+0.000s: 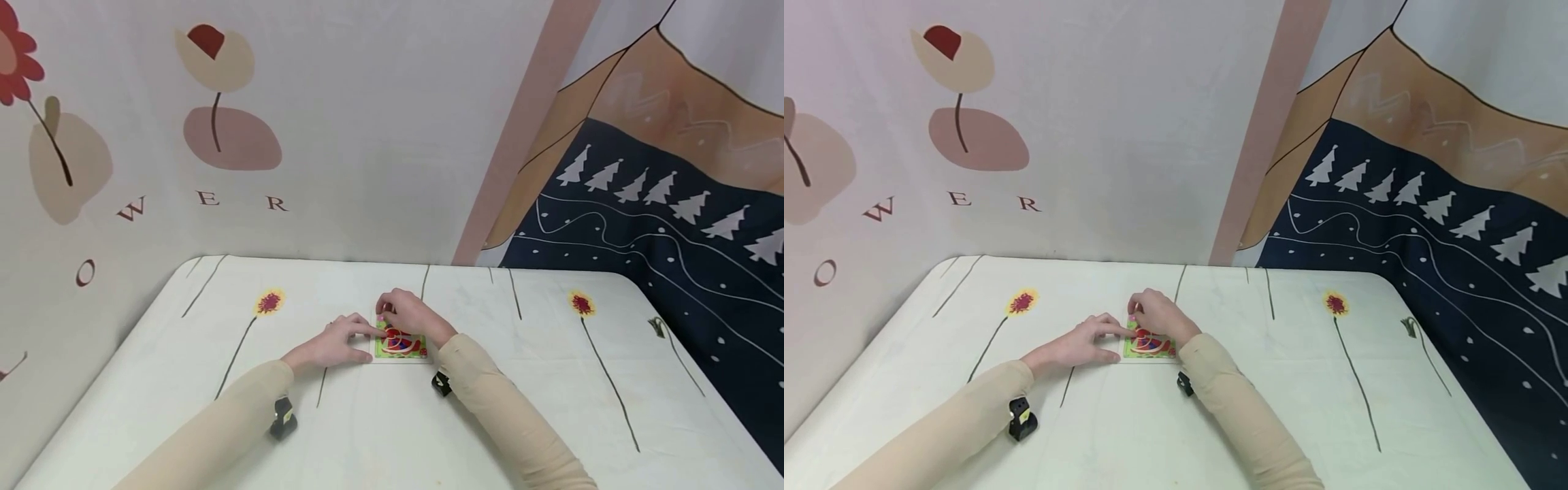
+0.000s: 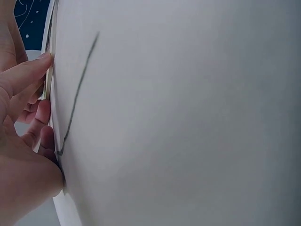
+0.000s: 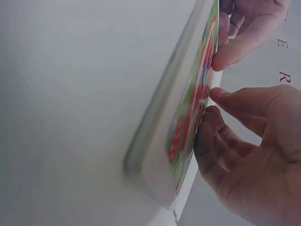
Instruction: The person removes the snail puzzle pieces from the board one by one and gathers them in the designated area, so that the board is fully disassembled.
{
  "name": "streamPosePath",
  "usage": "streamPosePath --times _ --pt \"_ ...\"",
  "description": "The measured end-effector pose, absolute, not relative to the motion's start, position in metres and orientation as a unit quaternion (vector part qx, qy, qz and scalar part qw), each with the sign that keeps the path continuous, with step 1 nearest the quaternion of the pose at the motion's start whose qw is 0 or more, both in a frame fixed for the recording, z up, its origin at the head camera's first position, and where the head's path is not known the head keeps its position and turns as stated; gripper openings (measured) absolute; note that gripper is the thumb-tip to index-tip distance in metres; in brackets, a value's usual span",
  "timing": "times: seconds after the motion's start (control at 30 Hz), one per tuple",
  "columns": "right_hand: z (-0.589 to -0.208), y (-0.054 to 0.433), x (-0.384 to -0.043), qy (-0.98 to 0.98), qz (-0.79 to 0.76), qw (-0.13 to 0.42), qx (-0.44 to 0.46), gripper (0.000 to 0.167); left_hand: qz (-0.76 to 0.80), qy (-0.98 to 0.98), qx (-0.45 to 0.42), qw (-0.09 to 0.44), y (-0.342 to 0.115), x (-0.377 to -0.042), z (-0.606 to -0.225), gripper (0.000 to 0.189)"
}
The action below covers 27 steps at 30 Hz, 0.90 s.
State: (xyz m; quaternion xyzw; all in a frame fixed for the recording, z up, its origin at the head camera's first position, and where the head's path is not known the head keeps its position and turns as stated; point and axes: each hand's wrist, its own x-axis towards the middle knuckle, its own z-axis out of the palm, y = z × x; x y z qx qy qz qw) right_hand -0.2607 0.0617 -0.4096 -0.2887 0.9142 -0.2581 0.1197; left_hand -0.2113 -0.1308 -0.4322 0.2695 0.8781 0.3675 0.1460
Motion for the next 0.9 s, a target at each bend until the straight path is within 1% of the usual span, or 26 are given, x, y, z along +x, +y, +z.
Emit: streamPosePath --times 0.2,0.33,0.53,0.9 --pt "-0.411 0.061 -0.261 0.918 -0.256 0.127 -0.276 0.015 0.362 0.881 0.268 0.143 -0.13 -0.212 -0.432 0.043" --pt "-0.414 0.064 -0.264 0.916 -0.245 0.134 -0.289 0.017 0.362 0.88 0.274 0.14 -0.13 -0.213 -0.434 0.042" --pt "-0.413 0.068 -0.265 0.905 -0.254 0.15 -0.307 0.023 0.364 0.879 0.272 0.145 -0.129 -0.212 -0.434 0.042" --pt "-0.414 0.071 -0.263 0.895 -0.295 0.144 -0.303 0.026 0.365 0.879 0.265 0.153 -0.129 -0.212 -0.433 0.042"
